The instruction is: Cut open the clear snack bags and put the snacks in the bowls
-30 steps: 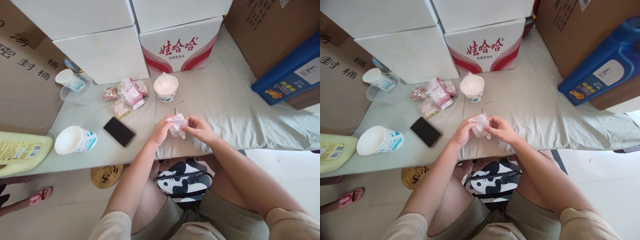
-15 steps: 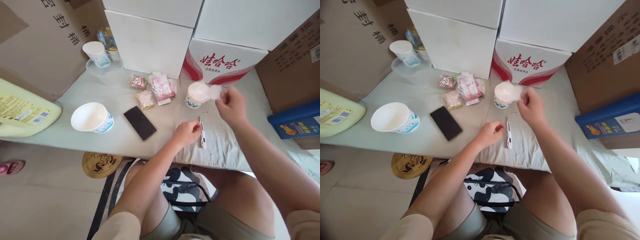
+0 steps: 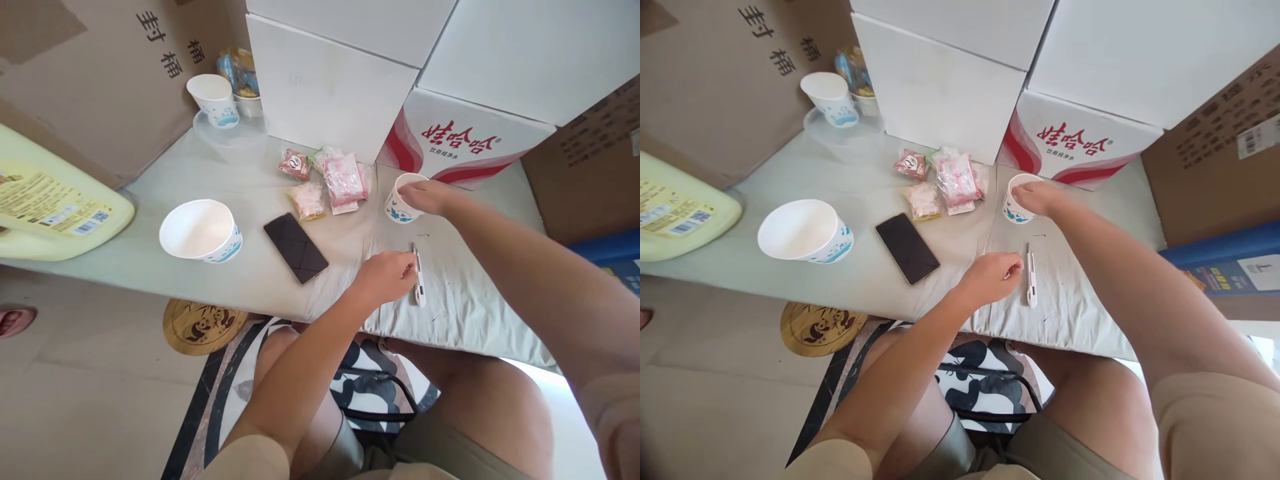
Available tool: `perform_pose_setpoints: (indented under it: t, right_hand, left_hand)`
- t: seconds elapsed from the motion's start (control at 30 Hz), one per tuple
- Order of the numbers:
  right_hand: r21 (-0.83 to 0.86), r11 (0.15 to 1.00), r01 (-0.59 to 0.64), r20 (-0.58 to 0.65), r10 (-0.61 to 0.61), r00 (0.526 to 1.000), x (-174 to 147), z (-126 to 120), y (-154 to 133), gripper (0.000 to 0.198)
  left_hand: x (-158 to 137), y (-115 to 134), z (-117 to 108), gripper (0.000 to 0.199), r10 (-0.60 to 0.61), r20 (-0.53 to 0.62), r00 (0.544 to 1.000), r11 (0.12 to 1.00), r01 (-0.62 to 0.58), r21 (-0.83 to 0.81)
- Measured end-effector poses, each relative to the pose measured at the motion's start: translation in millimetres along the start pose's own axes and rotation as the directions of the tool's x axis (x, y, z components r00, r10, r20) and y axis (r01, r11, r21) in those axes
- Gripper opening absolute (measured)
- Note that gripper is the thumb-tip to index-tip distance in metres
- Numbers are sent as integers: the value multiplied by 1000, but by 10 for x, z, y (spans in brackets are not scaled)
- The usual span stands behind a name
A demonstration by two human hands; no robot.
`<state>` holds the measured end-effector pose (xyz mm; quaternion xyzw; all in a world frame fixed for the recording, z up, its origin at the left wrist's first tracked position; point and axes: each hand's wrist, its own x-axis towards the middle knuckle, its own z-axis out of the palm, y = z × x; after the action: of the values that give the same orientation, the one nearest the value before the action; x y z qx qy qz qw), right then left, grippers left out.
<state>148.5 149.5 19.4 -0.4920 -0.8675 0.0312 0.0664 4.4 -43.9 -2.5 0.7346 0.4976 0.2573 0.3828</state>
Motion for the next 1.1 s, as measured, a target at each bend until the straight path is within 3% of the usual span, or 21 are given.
perform_pose_setpoints:
  t: [0.13,0.23,0.4,0.5,0.7,0.8,0.9,1.03,1.1]
  right_hand:
    - [-122,991,-52,-30,49,998,-507,-83,-94,41]
    - [-206,969,-138,-41,132,990,-956,-52,13,39]
    - [-167,922,-349,-129,331,935,-1824,-45,536,41]
    - [-177,881,-439,-216,401,890,-2145,-101,900,40]
    - [-154,786,-598,-268,549,791,-2102,-269,1375,43]
    - [-130,741,-659,-52,659,751,-2048,-233,1419,47]
    - [-116,785,-609,165,620,767,-1989,-92,1464,58]
    - [-159,791,-591,300,609,735,-1908,108,1554,75]
    - [-174,797,-578,293,603,742,-1913,143,1529,75]
  left_hand:
    - [-25,17,39,16,41,-13,999,999,-40,28]
    - [-30,21,80,17,43,-24,999,998,-41,46]
    - [5,18,103,19,21,-12,1000,998,-21,62]
    - [56,-5,120,19,18,-19,1000,997,-16,70]
    - [181,-51,206,18,-4,-24,1000,996,6,92]
    - [215,-35,235,17,-2,-12,1000,995,3,103]
    - [229,-20,250,16,-10,10,1000,992,8,123]
    - [243,-39,252,16,-24,19,1000,993,22,118]
    - [247,-56,245,17,-21,23,1000,993,18,118]
